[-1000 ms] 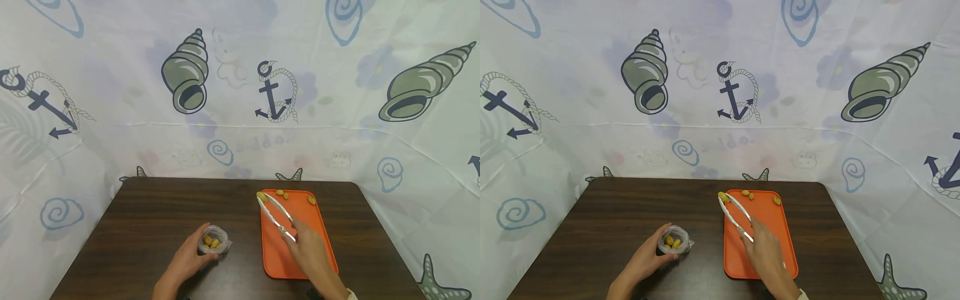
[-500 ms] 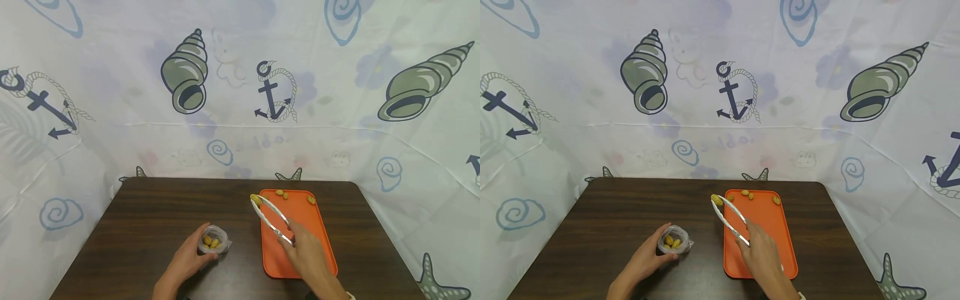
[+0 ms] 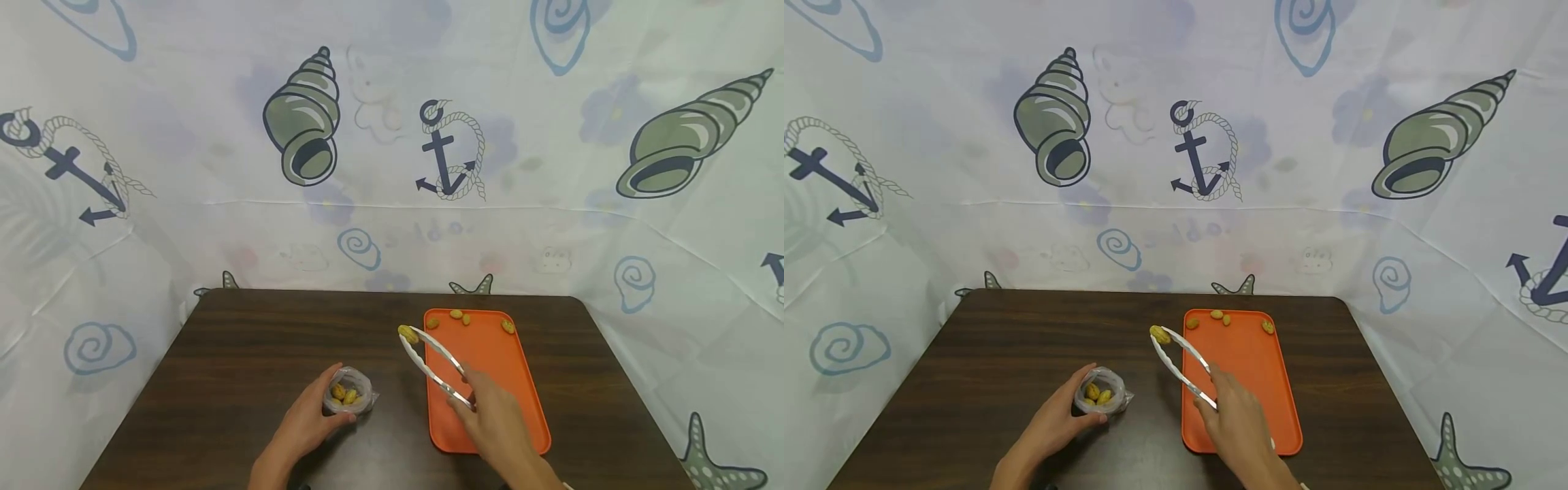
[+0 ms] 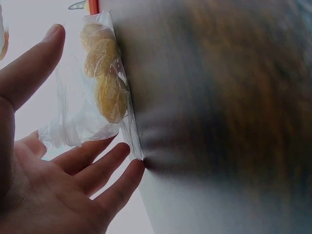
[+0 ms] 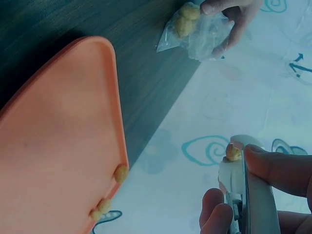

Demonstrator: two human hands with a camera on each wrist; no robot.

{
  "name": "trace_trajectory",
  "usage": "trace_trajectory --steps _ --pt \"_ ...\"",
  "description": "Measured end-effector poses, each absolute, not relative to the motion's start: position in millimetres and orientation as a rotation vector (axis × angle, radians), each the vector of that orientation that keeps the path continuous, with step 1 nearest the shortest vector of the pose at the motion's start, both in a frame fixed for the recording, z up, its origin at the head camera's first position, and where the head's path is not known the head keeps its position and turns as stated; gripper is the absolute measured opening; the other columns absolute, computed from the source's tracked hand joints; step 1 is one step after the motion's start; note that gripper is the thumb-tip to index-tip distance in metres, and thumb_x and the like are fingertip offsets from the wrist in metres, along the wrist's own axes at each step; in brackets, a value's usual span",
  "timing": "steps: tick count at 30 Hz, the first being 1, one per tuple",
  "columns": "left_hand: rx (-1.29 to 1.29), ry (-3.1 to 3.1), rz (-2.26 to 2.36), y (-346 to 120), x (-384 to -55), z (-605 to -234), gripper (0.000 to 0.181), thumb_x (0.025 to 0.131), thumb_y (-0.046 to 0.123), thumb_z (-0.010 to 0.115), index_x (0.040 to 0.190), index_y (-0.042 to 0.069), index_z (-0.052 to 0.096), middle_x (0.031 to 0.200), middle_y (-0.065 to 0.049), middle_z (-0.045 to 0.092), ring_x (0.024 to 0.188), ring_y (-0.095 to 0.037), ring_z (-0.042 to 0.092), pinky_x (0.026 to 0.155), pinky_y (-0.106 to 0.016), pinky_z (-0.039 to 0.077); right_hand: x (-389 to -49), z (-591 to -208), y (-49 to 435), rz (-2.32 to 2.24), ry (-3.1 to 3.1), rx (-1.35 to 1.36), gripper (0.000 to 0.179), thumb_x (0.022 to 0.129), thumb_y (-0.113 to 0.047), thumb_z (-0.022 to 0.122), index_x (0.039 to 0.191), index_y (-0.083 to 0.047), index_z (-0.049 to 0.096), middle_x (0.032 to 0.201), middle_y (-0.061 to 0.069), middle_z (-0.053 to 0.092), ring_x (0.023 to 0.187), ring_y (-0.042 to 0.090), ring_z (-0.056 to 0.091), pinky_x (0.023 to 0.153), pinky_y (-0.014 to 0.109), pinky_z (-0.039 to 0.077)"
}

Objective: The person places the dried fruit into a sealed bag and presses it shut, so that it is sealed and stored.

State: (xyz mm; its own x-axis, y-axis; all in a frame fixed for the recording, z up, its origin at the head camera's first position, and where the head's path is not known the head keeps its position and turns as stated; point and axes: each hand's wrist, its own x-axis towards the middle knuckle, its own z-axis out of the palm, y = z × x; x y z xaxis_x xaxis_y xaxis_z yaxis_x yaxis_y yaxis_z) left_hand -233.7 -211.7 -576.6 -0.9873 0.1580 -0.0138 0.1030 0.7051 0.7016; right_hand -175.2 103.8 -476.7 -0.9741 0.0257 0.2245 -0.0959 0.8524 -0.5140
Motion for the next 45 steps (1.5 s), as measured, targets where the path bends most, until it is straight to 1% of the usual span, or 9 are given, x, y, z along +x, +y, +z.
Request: trace_trajectory --steps 2,9,16,25,31,38,42,45 --pt "0.221 2.833 1.16 -212 -234 -577 0.099 0.079 0.04 0.09 0.16 0.027 0.036 0.154 -0.013 0.053 0.138 -0.041 0.052 0.105 -0.067 0.045 -173 -477 102 0.792 -2.799 0.075 0.052 0.084 -0.025 0.087 0.13 -0.011 0.068 0.083 -0.006 0.063 0.066 0.002 0.052 0.059 0.025 0.043" --pt "0.219 2.842 1.164 -212 -234 -577 0.098 0.078 0.04 0.09 0.16 0.027 0.037 0.153 -0.013 0.054 0.138 -0.04 0.053 0.105 -0.065 0.045 -168 -480 97 0.74 -2.733 0.155 0.054 0.081 -0.022 0.088 0.13 -0.011 0.069 0.083 -0.008 0.063 0.067 0.001 0.053 0.061 0.024 0.045" --pt "0.227 2.844 1.172 -212 -233 -576 0.098 0.078 0.038 0.091 0.159 0.025 0.038 0.151 -0.014 0.055 0.136 -0.039 0.054 0.104 -0.065 0.046 -167 -483 95 0.716 -2.722 0.191 0.056 0.081 -0.022 0.088 0.132 -0.012 0.069 0.092 -0.007 0.068 0.067 -0.001 0.053 0.061 0.024 0.046" --pt "0.232 2.848 1.183 -212 -231 -578 0.097 0.077 0.039 0.091 0.158 0.025 0.04 0.15 -0.013 0.056 0.136 -0.037 0.055 0.105 -0.063 0.047 -165 -487 89 0.714 -2.734 0.269 0.051 0.081 -0.022 0.088 0.128 -0.017 0.07 0.095 -0.008 0.069 0.069 -0.002 0.05 0.061 0.023 0.045" --pt "0.252 2.856 1.192 -213 -234 -578 0.096 0.077 0.038 0.091 0.158 0.024 0.04 0.148 -0.013 0.058 0.135 -0.036 0.055 0.104 -0.062 0.047 -166 -494 83 0.663 -2.712 0.34 0.055 0.078 -0.02 0.089 0.129 -0.014 0.069 0.089 -0.009 0.063 0.068 -0.002 0.046 0.059 0.022 0.04" --pt "0.242 2.856 1.169 -213 -234 -577 0.098 0.076 0.038 0.092 0.158 0.024 0.04 0.148 -0.013 0.058 0.135 -0.037 0.056 0.104 -0.062 0.047 -167 -503 80 0.639 -2.704 0.46 0.055 0.081 -0.022 0.087 0.131 -0.012 0.066 0.088 -0.01 0.061 0.068 0.0 0.044 0.058 0.022 0.039" --pt "0.241 2.864 1.169 -213 -233 -577 0.098 0.076 0.04 0.092 0.158 0.025 0.04 0.149 -0.013 0.057 0.136 -0.037 0.055 0.104 -0.063 0.047 -168 -506 78 0.582 -2.661 0.519 0.055 0.08 -0.023 0.088 0.13 -0.009 0.067 0.088 -0.008 0.062 0.068 0.002 0.047 0.06 0.025 0.043" --pt "0.247 2.87 1.168 -213 -233 -577 0.097 0.076 0.041 0.092 0.157 0.026 0.041 0.149 -0.013 0.057 0.136 -0.037 0.055 0.104 -0.063 0.047 -169 -510 77 0.535 -2.617 0.554 0.056 0.077 -0.022 0.089 0.127 -0.008 0.068 0.088 -0.006 0.065 0.07 0.004 0.054 0.062 0.028 0.049"
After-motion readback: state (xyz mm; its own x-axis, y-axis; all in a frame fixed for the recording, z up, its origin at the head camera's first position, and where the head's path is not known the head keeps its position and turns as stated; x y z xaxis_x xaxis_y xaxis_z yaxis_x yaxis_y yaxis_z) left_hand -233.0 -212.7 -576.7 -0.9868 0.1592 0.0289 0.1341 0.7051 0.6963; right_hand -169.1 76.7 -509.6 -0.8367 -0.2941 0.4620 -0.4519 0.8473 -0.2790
